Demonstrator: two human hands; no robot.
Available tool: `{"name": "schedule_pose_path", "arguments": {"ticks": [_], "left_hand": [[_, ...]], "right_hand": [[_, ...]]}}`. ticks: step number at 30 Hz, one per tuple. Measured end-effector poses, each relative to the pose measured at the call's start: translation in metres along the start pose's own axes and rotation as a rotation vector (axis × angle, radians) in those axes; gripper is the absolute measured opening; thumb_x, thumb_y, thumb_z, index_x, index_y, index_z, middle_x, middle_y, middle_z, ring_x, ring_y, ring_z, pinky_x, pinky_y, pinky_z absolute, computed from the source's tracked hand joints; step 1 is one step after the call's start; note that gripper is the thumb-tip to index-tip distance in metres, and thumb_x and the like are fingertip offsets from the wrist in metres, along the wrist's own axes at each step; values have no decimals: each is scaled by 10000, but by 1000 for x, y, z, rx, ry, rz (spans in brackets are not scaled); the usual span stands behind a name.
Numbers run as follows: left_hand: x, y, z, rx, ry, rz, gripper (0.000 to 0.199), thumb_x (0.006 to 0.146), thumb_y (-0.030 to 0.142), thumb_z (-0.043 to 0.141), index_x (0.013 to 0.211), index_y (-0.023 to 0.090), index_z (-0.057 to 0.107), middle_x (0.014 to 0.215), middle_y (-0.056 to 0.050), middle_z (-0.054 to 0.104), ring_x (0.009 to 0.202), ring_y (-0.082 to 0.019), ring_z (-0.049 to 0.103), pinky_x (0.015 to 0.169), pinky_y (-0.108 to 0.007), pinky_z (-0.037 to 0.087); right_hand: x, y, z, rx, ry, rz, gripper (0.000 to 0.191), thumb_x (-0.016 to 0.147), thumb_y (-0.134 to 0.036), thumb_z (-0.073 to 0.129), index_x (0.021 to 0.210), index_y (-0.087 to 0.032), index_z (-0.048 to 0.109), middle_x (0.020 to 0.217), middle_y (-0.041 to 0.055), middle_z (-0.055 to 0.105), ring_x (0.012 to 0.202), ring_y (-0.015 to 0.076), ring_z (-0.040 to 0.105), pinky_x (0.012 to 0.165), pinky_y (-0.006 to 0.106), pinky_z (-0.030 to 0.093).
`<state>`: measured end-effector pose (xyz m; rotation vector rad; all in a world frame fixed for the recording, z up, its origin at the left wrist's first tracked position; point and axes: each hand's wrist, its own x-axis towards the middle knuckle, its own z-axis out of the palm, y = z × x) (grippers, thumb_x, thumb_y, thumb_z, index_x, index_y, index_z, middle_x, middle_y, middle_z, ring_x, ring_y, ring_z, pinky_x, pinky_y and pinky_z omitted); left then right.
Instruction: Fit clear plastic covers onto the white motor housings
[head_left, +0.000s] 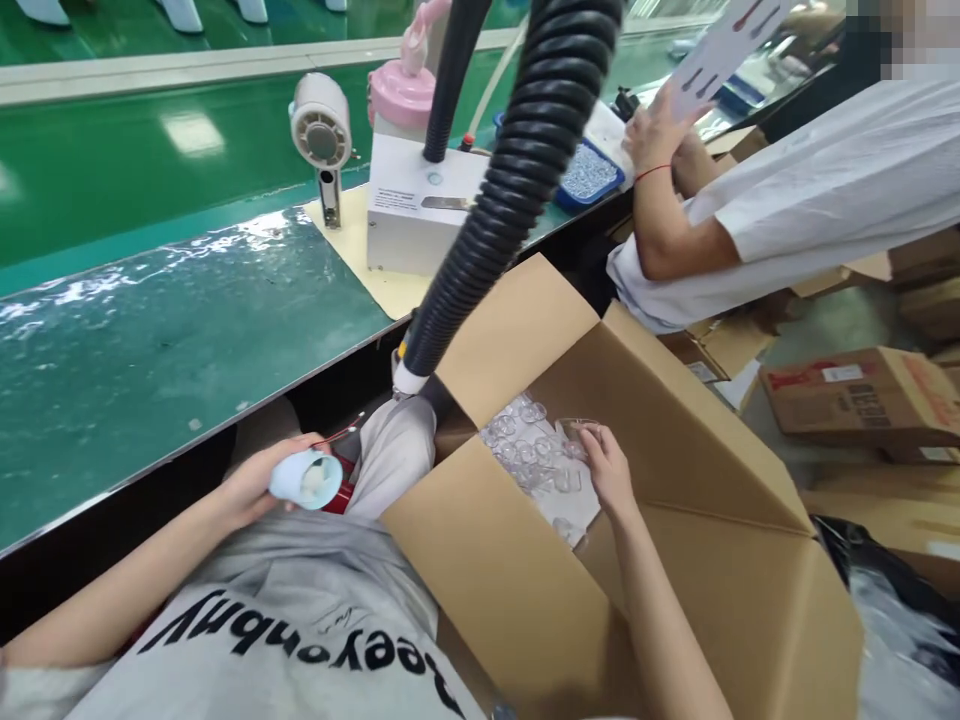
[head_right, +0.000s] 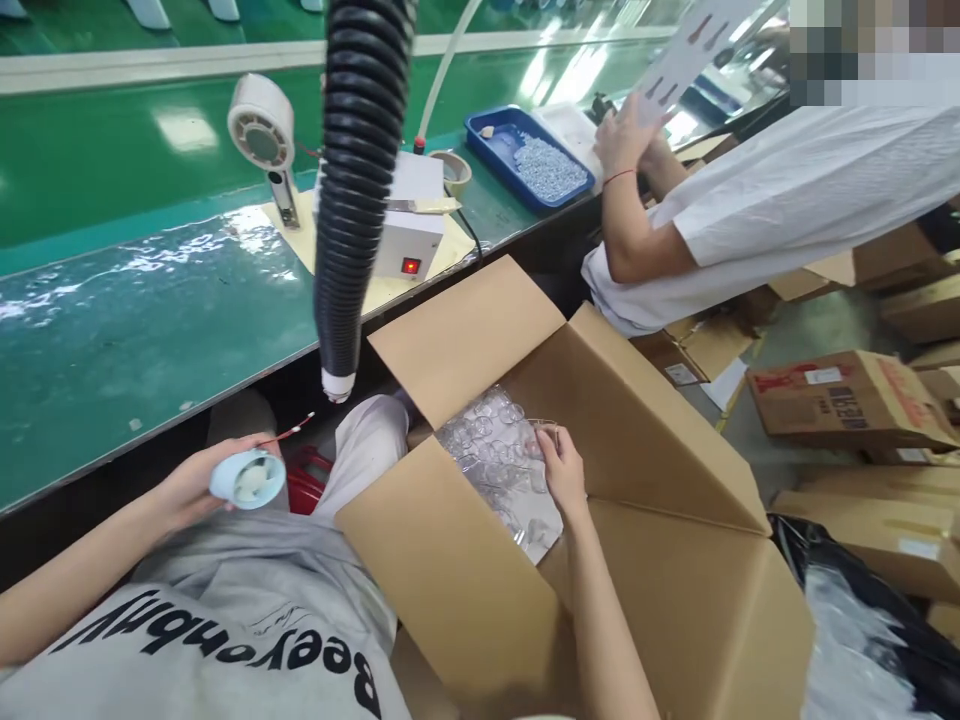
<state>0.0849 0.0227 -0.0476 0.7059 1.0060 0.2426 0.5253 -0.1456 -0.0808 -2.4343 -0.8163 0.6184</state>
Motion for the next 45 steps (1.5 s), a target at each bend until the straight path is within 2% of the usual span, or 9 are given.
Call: {"name": "schedule_pose_path", "arguments": {"ticks": [4, 8, 12, 16, 20, 27, 36, 41, 45], "left_hand": [[14, 7, 13, 208, -161, 61, 423, 744, 545, 716, 862, 143, 661, 678, -15, 609, 472, -110, 489, 318, -182, 323], [9, 16, 12, 538, -289, 253, 373, 849, 509, 639, 894, 146, 710, 783, -26, 650, 612, -121, 546, 502, -214, 431], [-9, 21, 4, 837, -229, 613, 261, 938, 387, 608, 964, 170, 750, 979, -69, 697, 926, -186, 641, 880, -308, 498], [-17, 14, -8, 849, -99, 767, 384, 822, 458, 800, 1093, 190, 750, 1039, -73, 662, 972, -211, 622, 924, -356, 501], [-12, 6, -23, 883, -106, 814, 584, 650, 484, 928, 1149, 225, 766, 1134, -90, 601, 1088, -256, 595, 998, -428, 507], [-14, 5, -29, 752, -331, 719, 667, 709, 358, 899, 1326, 223, 683, 1333, -147, 663, 1211, -286, 642, 1025, -414, 519], [-23, 4, -26, 426, -296, 487, 720, 733, 348, 878, 1386, 204, 612, 1299, -146, 691, 955, -203, 712, 783, -292, 572], [-32, 6, -27, 425, -375, 476, 851, 721, 324, 896, 1487, 254, 534, 1360, -148, 670, 952, -204, 719, 728, -266, 566], [-37, 10, -24, 423, -447, 596, 803, 732, 271, 894, 1466, 278, 570, 1476, -151, 607, 1175, -263, 689, 901, -335, 584]], "right_hand": [[-90, -69, 35, 73, -168, -635, 494, 923, -625, 584, 1238, -265, 706, 1235, 115, 712, 1066, 310, 688, 944, 454, 566], [-144, -137, 90, -179, -21, -1061, 389, 958, -392, 642, 1343, -350, 686, 1347, 107, 661, 1097, 334, 636, 884, 453, 585], [-149, -166, 120, -141, -178, -1020, 196, 914, -247, 671, 1085, -266, 765, 1355, 130, 626, 1113, 339, 624, 821, 447, 609], [-150, -175, 128, 229, -431, -846, 160, 875, -357, 744, 781, -233, 708, 1194, 100, 643, 1082, 288, 661, 903, 431, 591], [-156, -183, 128, 469, -441, -676, 277, 926, -403, 685, 707, -235, 708, 1065, 88, 682, 1011, 262, 677, 923, 437, 562], [-156, -190, 120, 792, -554, -371, 325, 836, -507, 806, 672, -238, 725, 1006, 94, 743, 1030, 301, 708, 782, 433, 624], [-155, -183, 120, 464, -549, -842, 291, 855, -318, 821, 1139, -294, 761, 1351, 83, 700, 1326, 314, 614, 1153, 535, 472], [-155, -180, 115, 517, -581, -796, 358, 845, -391, 837, 1153, -278, 693, 1290, 86, 729, 1277, 320, 650, 1101, 510, 519], [-158, -180, 109, 534, -641, -738, 374, 856, -399, 827, 1174, -284, 670, 1281, 80, 725, 1226, 294, 675, 1041, 449, 561]]}}
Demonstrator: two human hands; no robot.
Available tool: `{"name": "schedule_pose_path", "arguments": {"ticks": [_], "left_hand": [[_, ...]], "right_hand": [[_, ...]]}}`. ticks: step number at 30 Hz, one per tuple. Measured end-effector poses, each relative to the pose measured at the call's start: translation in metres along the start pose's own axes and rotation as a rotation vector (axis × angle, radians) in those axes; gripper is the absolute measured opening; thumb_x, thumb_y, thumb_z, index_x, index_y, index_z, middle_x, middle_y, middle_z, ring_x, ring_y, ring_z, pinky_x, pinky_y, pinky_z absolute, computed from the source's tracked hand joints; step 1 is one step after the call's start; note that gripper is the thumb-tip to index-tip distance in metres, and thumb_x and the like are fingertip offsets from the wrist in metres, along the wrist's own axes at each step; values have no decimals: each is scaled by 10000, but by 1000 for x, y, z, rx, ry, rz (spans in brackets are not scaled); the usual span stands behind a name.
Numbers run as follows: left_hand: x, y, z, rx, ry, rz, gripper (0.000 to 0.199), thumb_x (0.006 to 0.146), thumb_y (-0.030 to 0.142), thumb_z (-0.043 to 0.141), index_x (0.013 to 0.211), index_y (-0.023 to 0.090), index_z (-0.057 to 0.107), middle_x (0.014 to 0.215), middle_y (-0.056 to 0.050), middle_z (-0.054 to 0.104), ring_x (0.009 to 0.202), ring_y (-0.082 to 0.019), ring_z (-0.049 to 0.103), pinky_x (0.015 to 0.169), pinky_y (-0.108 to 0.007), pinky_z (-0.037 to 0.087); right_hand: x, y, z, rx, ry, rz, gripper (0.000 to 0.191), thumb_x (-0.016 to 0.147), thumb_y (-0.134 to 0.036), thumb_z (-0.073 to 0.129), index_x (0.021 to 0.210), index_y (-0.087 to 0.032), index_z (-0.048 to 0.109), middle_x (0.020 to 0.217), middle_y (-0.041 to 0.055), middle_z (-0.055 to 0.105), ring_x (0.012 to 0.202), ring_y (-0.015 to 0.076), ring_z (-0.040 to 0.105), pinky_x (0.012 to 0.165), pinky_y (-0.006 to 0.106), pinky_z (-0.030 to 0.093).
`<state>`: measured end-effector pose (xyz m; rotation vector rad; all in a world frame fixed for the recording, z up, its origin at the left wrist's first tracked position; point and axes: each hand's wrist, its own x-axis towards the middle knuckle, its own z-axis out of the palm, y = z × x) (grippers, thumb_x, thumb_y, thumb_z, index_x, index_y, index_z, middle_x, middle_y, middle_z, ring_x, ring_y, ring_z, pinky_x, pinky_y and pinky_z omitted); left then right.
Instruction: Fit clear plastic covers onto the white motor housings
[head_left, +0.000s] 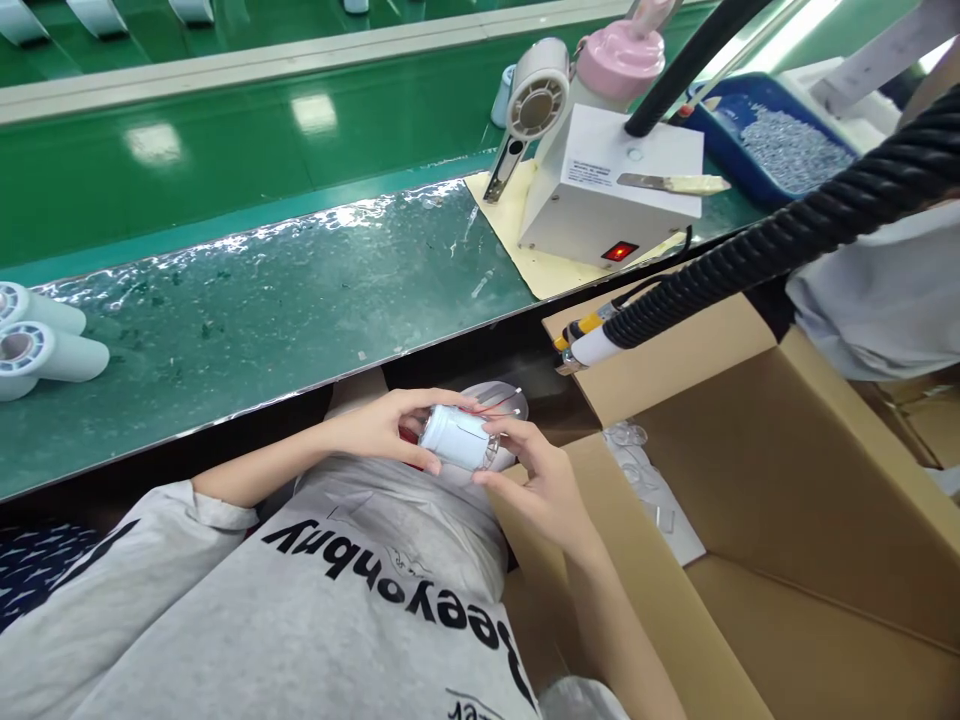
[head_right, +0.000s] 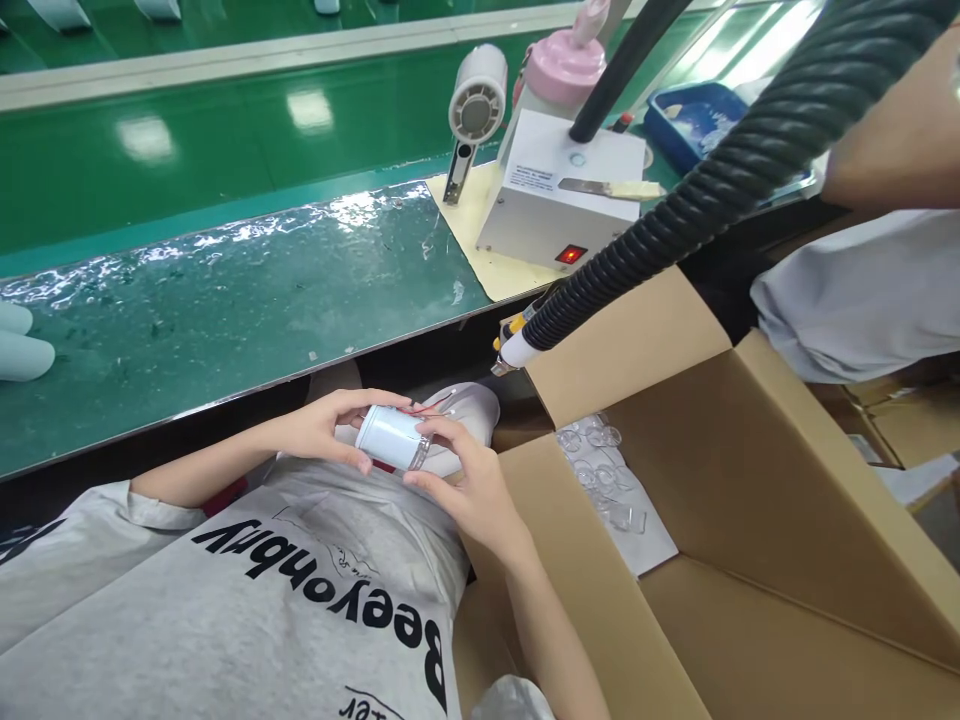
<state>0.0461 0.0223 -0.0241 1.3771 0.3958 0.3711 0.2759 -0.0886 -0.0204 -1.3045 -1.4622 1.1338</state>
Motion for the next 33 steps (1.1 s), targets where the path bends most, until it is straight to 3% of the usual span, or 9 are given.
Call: {"name": "schedule_pose_path", "arguments": {"ticks": [5, 12, 17, 24, 29, 33], "left_hand": [[-2, 5, 0, 117, -42, 131, 763, 765, 257, 877, 1465, 318, 579, 1532, -144, 561, 1396, -302, 563, 1050, -392, 546], [-4, 4, -3, 311, -41, 254, 781, 795, 281, 862, 1502, 333, 536, 1527, -134, 571, 1434, -286, 527, 1188, -456, 433], [-5, 6, -3, 316, -48, 260, 790, 792, 272, 863, 1507, 325, 530, 1524, -137, 573, 1423, -287, 539, 1192, -468, 428], [-4, 4, -4, 329, -51, 250, 809, 769, 258, 879, 1501, 326, 540, 1519, -142, 577, 1415, -303, 546, 1183, -471, 437], [-4, 3, -4, 352, -59, 296, 816, 790, 258, 864, 1521, 336, 509, 1519, -140, 578, 1421, -285, 544, 1191, -458, 427], [-4, 5, -2, 348, -72, 281, 777, 810, 291, 848, 1514, 321, 522, 1529, -148, 567, 1430, -291, 534, 1181, -467, 440]], "right_hand": [[-3, -7, 0, 60, -15, 9, 388, 859, -390, 826, 1193, -283, 662, 1275, 69, 713, 1131, 251, 706, 956, 380, 602], [1, -9, 2, 233, -23, 92, 369, 866, -408, 825, 1184, -311, 665, 1224, 36, 711, 1053, 203, 707, 861, 305, 609], [2, -9, 5, 371, -19, 168, 364, 848, -440, 839, 1143, -300, 678, 1177, 37, 719, 993, 179, 699, 783, 257, 602], [4, -11, 9, 477, 26, 256, 362, 830, -504, 835, 1050, -264, 675, 936, 7, 707, 785, 141, 670, 631, 214, 583], [6, -9, 12, 581, -12, 380, 450, 800, -602, 817, 1004, -247, 629, 772, -29, 649, 622, 127, 633, 557, 241, 591], [6, -7, 14, 604, -32, 471, 534, 781, -701, 771, 954, -227, 597, 748, -13, 667, 565, 146, 646, 507, 265, 580]]}}
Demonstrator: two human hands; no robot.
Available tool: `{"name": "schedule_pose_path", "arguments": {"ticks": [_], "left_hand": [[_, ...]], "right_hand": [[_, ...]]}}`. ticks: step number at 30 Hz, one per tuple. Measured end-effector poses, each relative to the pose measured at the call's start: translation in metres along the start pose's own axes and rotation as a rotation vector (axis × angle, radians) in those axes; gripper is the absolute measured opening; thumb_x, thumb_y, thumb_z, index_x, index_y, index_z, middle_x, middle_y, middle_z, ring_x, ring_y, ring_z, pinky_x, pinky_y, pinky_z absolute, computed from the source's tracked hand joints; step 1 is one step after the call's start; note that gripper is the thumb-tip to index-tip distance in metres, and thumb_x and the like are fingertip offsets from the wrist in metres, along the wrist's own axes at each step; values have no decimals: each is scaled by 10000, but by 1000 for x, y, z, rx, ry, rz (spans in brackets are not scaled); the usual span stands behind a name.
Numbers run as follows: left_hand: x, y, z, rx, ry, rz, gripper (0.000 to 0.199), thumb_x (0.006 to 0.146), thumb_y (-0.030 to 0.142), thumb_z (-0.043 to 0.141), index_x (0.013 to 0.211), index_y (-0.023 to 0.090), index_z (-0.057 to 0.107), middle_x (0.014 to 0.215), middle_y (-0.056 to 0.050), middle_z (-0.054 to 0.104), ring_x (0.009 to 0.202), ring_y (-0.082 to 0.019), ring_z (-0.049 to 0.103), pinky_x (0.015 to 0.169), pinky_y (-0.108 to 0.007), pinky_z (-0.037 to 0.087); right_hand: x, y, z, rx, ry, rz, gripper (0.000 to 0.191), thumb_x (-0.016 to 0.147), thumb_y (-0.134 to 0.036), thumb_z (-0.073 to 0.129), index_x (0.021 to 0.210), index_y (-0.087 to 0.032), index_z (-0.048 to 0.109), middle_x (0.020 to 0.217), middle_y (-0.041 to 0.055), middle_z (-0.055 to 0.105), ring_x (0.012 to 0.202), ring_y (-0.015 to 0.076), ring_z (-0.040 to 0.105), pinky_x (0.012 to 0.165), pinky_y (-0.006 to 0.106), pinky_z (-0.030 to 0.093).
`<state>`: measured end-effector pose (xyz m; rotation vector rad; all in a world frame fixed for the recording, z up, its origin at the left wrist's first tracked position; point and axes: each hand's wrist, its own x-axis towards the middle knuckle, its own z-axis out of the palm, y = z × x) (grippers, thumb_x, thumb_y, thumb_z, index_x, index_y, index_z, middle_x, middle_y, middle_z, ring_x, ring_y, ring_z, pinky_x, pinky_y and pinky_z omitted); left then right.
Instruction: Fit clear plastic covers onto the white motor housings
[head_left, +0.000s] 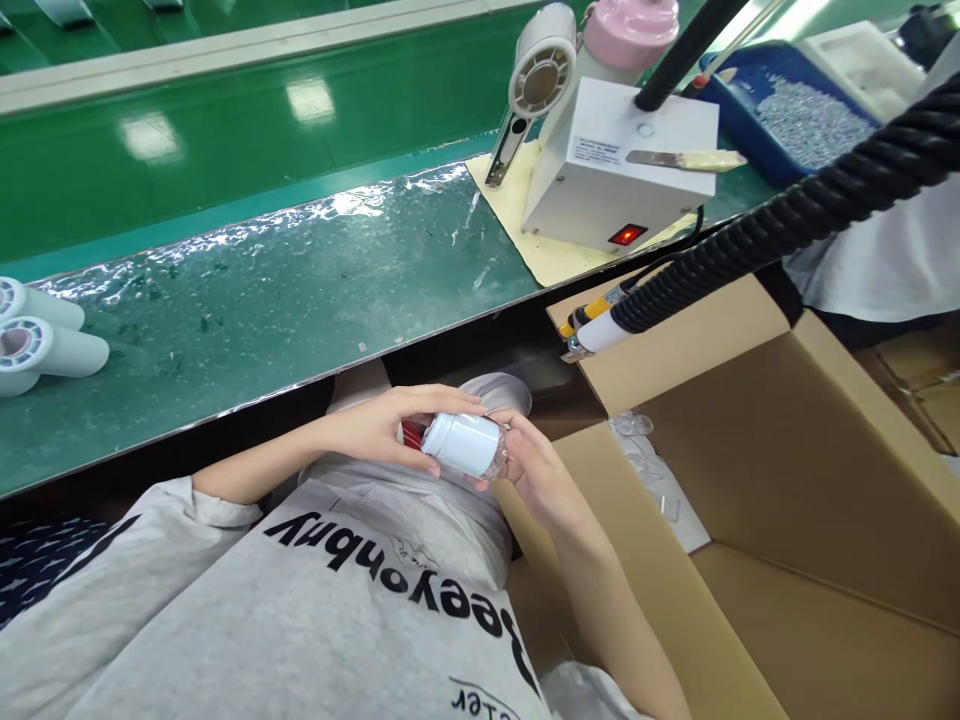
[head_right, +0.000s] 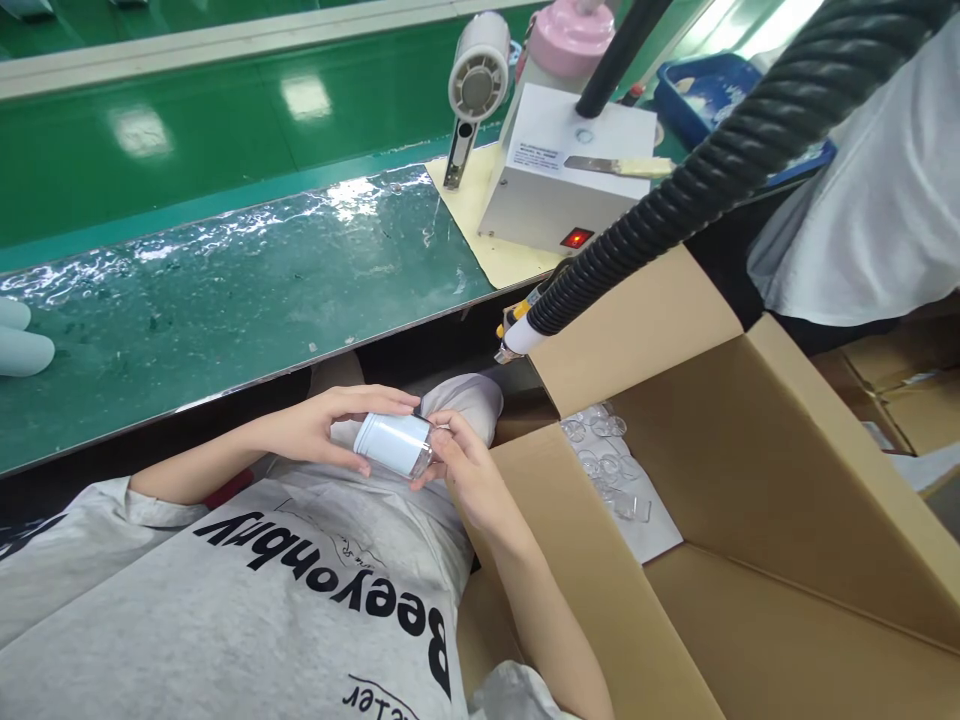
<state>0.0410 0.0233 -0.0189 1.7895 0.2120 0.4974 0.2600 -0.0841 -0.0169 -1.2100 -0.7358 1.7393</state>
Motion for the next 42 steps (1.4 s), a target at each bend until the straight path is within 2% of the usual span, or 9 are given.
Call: {"name": "schedule_pose_path", "arguments": {"ticks": [12, 18, 21, 23, 25, 29, 32, 36, 42], "left_hand": [[-1, 0, 2, 31, 2, 83, 811, 813, 214, 838, 1533, 333, 486, 1523, -147, 571, 1444, -288, 519, 1185, -463, 433], [-1, 7, 6, 77, 67, 76, 624, 850, 248, 801, 1434, 285, 585, 1417, -152, 631, 1325, -273, 606, 1097, -424, 502], [-2, 14, 8, 51, 106, -43, 591, 833, 303, 813, 1386, 247, 614, 1367, -151, 647, 1244, -267, 637, 981, -367, 559], [-3, 17, 9, -10, 124, -161, 612, 815, 349, 822, 1378, 228, 615, 1338, -150, 653, 1146, -253, 667, 850, -313, 589], [-3, 19, 11, -92, 125, -256, 638, 808, 382, 822, 1386, 219, 608, 1280, -137, 672, 1012, -215, 691, 745, -268, 587], [-4, 19, 12, -164, 106, -316, 672, 813, 421, 820, 1415, 226, 595, 1165, -107, 715, 865, -170, 699, 687, -243, 576], [-6, 20, 10, -159, 83, -270, 706, 798, 396, 844, 1441, 251, 591, 1305, -136, 689, 1057, -233, 709, 828, -302, 604], [-11, 17, 7, -188, 51, -189, 716, 819, 269, 831, 1478, 340, 560, 1567, -117, 524, 1412, -284, 541, 1060, -370, 547], [-15, 9, 10, -439, 38, -339, 803, 795, 212, 847, 1523, 272, 513, 1371, -134, 688, 1167, -254, 713, 959, -350, 596]], "right_hand": [[3, 2, 8, 145, -111, 245, 753, 716, -874, 675, 988, -174, 627, 635, 38, 709, 422, 116, 591, 365, 172, 453], [1, 7, 4, 121, -190, 296, 831, 739, -948, 548, 843, -135, 689, 625, 72, 682, 439, 127, 597, 378, 197, 484], [-4, 13, -1, -64, -127, 24, 793, 815, -912, 498, 1038, -174, 685, 795, 97, 736, 607, 198, 697, 503, 283, 590], [-8, 14, -5, -309, -14, -262, 746, 807, -821, 647, 1272, -239, 610, 1178, 135, 733, 957, 276, 747, 771, 396, 657], [-11, 14, -9, -600, 43, -526, 725, 803, -634, 805, 1390, -302, 540, 1494, 132, 566, 1286, 335, 625, 1037, 526, 572], [-15, 12, -12, -843, -36, -796, 415, 923, -230, 734, 1310, -348, 644, 1456, 78, 615, 1346, 313, 597, 1130, 563, 505], [-17, 12, -9, -655, -13, -649, 509, 874, -280, 810, 1351, -338, 641, 1422, 82, 650, 1301, 321, 632, 1066, 512, 571], [-18, 13, -3, -250, -37, -339, 479, 874, -435, 804, 1321, -344, 658, 1294, 61, 717, 1074, 277, 734, 848, 409, 658], [-17, 14, -2, -326, 35, -277, 418, 818, -411, 836, 1215, -310, 751, 1223, 67, 739, 868, 249, 728, 701, 379, 648]]}}
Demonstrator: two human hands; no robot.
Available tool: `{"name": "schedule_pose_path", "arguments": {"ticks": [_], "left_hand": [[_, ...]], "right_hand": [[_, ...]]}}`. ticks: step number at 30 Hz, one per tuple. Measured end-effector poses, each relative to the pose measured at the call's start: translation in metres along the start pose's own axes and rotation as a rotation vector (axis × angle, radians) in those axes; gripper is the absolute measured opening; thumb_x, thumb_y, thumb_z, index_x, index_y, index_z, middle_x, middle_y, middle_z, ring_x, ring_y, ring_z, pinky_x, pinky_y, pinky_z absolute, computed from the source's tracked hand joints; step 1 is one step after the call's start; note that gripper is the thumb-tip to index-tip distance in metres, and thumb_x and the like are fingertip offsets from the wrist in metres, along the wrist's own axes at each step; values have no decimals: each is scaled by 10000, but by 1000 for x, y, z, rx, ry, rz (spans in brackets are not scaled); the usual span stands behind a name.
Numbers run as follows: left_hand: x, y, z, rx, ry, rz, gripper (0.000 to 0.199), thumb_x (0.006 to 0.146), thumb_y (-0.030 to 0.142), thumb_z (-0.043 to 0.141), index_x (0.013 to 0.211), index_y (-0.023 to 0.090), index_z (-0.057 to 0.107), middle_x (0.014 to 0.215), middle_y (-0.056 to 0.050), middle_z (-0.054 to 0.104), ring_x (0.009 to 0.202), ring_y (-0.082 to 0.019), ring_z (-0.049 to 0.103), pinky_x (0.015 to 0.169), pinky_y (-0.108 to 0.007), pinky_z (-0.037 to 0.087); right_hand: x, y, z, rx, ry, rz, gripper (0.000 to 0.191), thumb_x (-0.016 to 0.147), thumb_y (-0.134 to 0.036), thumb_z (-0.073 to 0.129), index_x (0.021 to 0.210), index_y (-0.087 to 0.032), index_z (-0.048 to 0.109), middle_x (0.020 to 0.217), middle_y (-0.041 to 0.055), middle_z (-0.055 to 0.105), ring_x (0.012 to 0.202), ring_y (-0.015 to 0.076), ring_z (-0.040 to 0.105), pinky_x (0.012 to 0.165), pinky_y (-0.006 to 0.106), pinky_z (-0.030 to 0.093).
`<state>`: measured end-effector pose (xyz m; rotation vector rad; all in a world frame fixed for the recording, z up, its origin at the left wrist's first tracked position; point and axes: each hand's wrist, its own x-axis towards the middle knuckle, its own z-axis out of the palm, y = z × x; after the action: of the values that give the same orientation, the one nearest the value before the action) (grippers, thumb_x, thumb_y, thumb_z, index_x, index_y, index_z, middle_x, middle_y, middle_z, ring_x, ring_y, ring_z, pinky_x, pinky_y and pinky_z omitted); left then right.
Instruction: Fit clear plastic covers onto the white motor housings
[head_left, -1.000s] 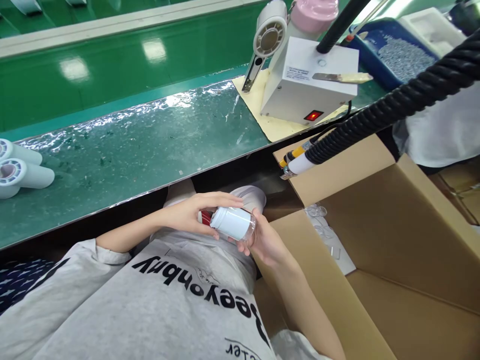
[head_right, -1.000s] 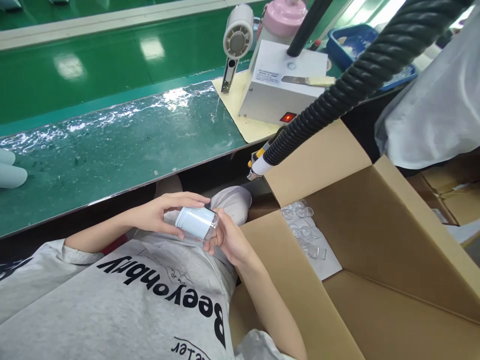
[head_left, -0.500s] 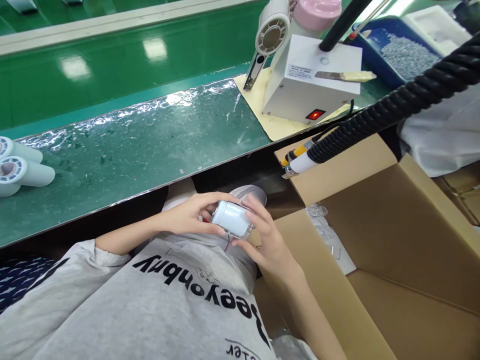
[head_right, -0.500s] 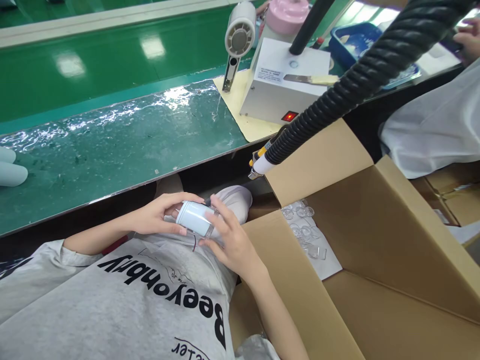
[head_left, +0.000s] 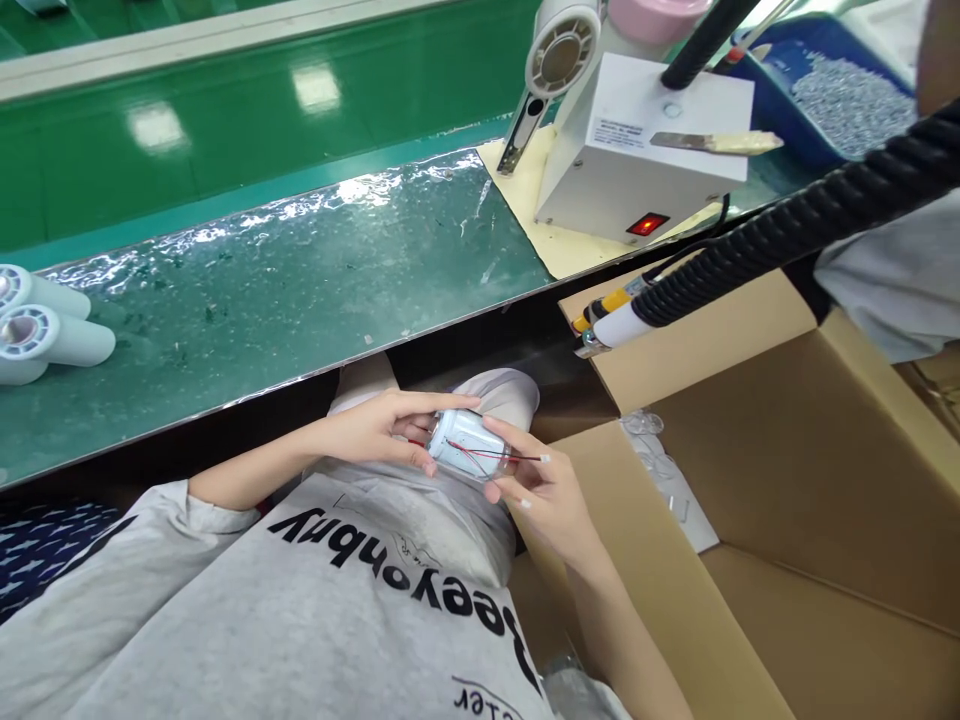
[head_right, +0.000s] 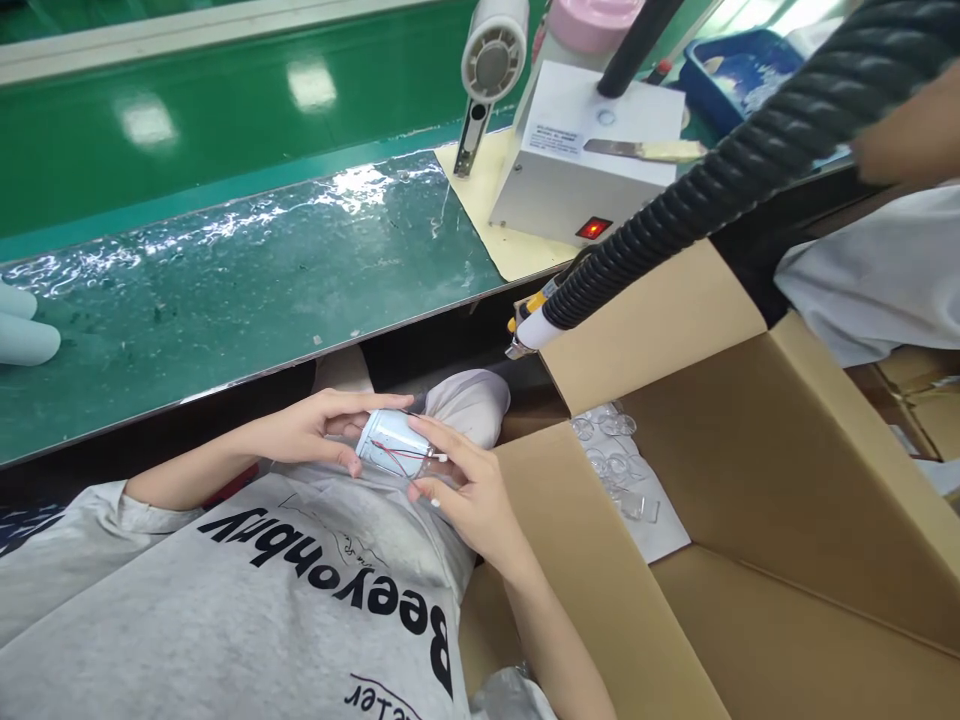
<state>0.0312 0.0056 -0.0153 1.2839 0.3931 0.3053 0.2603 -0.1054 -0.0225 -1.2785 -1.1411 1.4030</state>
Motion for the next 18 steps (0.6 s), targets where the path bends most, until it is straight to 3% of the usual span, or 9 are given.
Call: {"name": "schedule_pose_path", "arguments": {"ticks": [5, 10, 15, 18], "left_hand": [[1, -7, 1, -130, -4, -74, 808, 790, 158, 832, 1519, 297, 513, 1394, -128, 679, 1169, -232, 716, 972, -343, 589], [5, -8, 0, -99, -7, -35, 750, 786, 138, 828, 1474, 294, 572, 1500, -143, 597, 1269, -256, 670, 1033, -373, 570], [8, -6, -3, -92, -41, -48, 767, 811, 136, 809, 1509, 292, 530, 1424, -138, 658, 1224, -234, 694, 1026, -352, 568], [8, -12, -4, -136, -37, -83, 773, 820, 139, 797, 1522, 293, 511, 1419, -131, 660, 1210, -226, 697, 1023, -352, 564]], "right_hand": [[4, 5, -1, 72, -40, 67, 482, 793, -460, 859, 1241, -317, 750, 1151, 60, 773, 743, 213, 724, 701, 368, 639], [3, 9, -1, 174, 1, 120, 588, 738, -561, 882, 1240, -291, 740, 1192, 79, 761, 986, 279, 739, 810, 392, 639], [-1, 10, -4, 129, -5, 119, 468, 795, -414, 860, 1238, -313, 747, 1096, 48, 768, 697, 184, 697, 670, 345, 622], [1, 14, -5, 146, -17, 130, 431, 807, -349, 845, 1228, -321, 754, 1054, 30, 771, 641, 160, 673, 658, 337, 619]]}}
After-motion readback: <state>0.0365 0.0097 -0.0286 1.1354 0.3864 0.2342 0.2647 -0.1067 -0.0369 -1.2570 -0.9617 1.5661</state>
